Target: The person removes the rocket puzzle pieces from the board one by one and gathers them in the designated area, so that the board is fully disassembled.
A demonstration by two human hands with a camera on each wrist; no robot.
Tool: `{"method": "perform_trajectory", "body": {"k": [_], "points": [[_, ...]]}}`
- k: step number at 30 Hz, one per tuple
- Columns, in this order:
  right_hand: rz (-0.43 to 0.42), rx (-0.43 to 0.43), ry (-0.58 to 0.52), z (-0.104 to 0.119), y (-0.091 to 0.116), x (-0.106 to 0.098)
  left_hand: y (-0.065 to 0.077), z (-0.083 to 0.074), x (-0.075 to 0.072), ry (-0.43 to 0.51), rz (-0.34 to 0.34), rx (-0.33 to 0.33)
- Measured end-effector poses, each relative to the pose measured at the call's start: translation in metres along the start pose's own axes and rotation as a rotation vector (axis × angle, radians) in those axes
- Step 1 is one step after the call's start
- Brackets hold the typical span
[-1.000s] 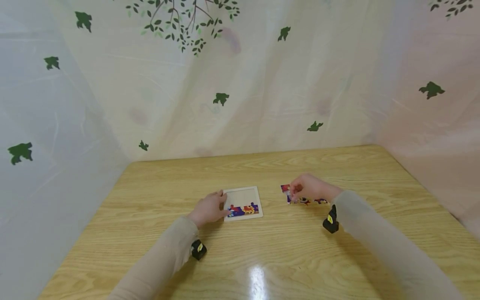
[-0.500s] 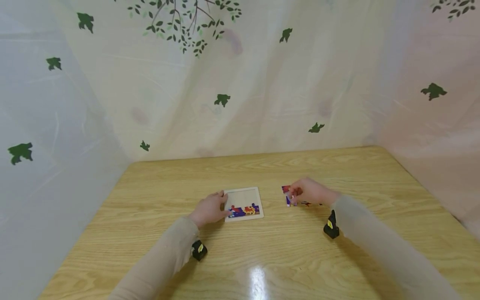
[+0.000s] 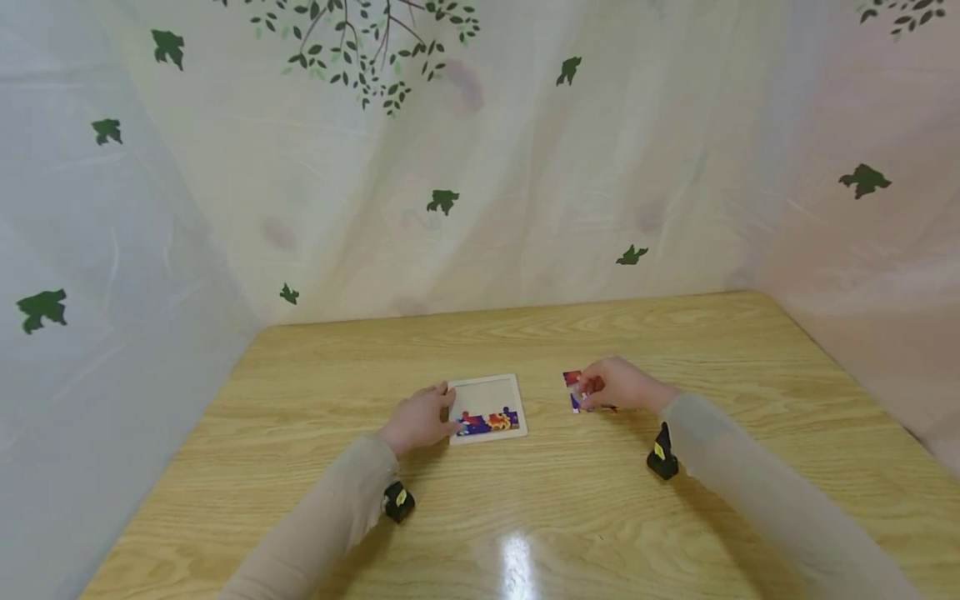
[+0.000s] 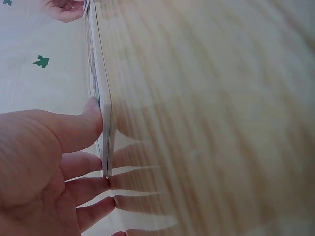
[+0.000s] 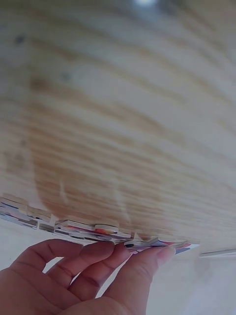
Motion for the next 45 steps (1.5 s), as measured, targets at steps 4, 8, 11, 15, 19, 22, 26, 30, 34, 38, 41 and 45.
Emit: {"method": "perform_trajectory", "body": {"k": [4, 8, 11, 15, 19, 22, 26, 30, 34, 38, 41, 45], "points": [[-0.004, -0.002, 0.004, 0.003, 0.0, -0.001, 0.001, 0.0, 0.0, 0.007, -0.002, -0.002], [-0.007, 0.009, 0.014, 0.002, 0.0, -0.001, 0.001, 0.0, 0.0, 0.008, -0.008, 0.0], [-0.009, 0.016, 0.023, 0.002, 0.0, 0.0, 0.001, -0.001, -0.001, 0.008, -0.007, 0.0], [-0.01, 0.034, 0.032, 0.004, 0.001, 0.002, 0.002, -0.002, -0.001, 0.016, 0.0, -0.004], [-0.015, 0.048, 0.055, 0.008, 0.002, 0.002, 0.003, -0.002, -0.001, 0.018, 0.0, -0.005], [-0.021, 0.029, 0.083, 0.012, 0.002, 0.001, 0.002, -0.002, -0.001, 0.025, -0.001, -0.013], [-0.021, 0.02, 0.075, 0.014, 0.002, 0.002, 0.003, -0.001, -0.001, 0.036, 0.004, -0.022], [-0.02, 0.026, 0.052, 0.014, 0.001, 0.003, 0.003, -0.001, -0.001, 0.031, 0.002, -0.02], [-0.038, -0.019, 0.054, 0.017, 0.002, 0.003, 0.003, 0.0, 0.0, 0.036, 0.0, -0.024], [-0.065, -0.064, 0.042, 0.022, 0.0, 0.003, 0.003, 0.0, 0.001, 0.026, -0.01, -0.011], [-0.066, -0.087, 0.033, 0.029, -0.002, 0.006, 0.003, 0.0, 0.001, 0.014, -0.019, 0.002], [-0.042, -0.101, 0.016, 0.04, -0.004, 0.012, 0.004, 0.0, 0.0, 0.015, -0.016, 0.001]]}}
Point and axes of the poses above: each hand's wrist, its own y-axis away from the middle knuckle, its own x-axis out of the palm, z = x × y, the point moved 5 cm from there along -y, towards the middle knuckle, and after that the axes turned 2 degrees about -x, right-handed, at the moved point
